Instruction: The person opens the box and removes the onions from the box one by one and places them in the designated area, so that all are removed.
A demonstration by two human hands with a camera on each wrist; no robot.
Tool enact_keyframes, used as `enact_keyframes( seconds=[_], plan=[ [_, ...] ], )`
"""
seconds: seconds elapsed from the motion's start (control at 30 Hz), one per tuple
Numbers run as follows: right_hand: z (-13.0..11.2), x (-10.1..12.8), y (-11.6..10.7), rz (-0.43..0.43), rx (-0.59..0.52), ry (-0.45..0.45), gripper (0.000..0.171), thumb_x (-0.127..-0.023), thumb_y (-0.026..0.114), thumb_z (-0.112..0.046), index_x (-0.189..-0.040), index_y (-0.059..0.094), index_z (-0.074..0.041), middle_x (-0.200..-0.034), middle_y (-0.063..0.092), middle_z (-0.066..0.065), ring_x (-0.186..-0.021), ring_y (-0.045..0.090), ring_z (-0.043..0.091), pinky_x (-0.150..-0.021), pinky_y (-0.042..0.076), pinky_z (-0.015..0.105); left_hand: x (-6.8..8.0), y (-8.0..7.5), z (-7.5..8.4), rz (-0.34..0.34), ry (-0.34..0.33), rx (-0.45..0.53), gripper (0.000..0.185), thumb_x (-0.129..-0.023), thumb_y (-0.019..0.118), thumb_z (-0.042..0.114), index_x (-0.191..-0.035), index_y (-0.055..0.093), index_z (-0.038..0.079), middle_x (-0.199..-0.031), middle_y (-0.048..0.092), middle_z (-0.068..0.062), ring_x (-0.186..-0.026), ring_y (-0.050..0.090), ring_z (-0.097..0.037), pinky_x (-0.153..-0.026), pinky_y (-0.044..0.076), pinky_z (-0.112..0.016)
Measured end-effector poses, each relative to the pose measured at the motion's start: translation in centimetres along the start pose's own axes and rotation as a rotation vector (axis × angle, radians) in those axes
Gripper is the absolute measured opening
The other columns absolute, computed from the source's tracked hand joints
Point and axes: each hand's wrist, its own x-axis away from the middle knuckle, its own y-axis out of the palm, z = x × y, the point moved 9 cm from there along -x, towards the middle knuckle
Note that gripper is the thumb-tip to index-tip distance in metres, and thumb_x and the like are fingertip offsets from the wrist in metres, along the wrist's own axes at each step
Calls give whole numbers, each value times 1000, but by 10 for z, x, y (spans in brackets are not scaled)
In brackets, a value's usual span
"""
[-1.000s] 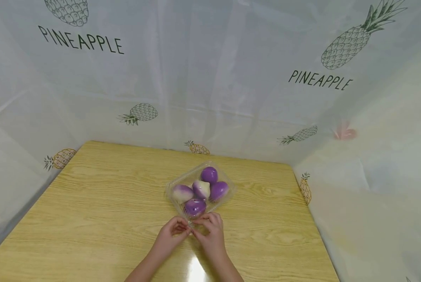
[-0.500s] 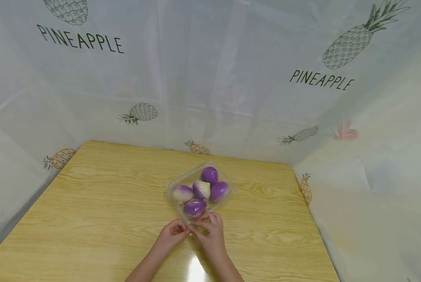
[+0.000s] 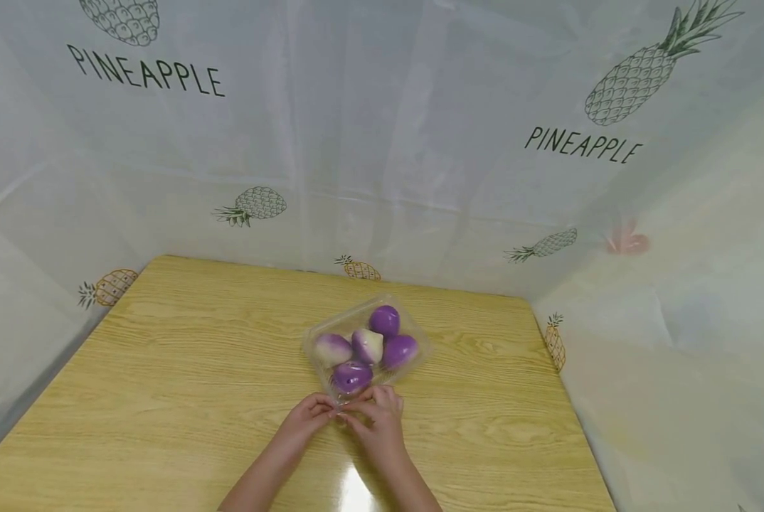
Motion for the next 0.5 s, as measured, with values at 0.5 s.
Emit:
enact_keyframes(
  seconds=[0.5],
  plan=[
    [-15,-1,2,24,44,-106,20,-65,87,-14,-82,78,-19,-82,52,-11,-82,43,9,-83,31,29,1,-5,-1,-51,31,187,9,-95,60,4,-103,58,7,-97,69,1,-99,61,-17,-98,43,-30]
  ],
)
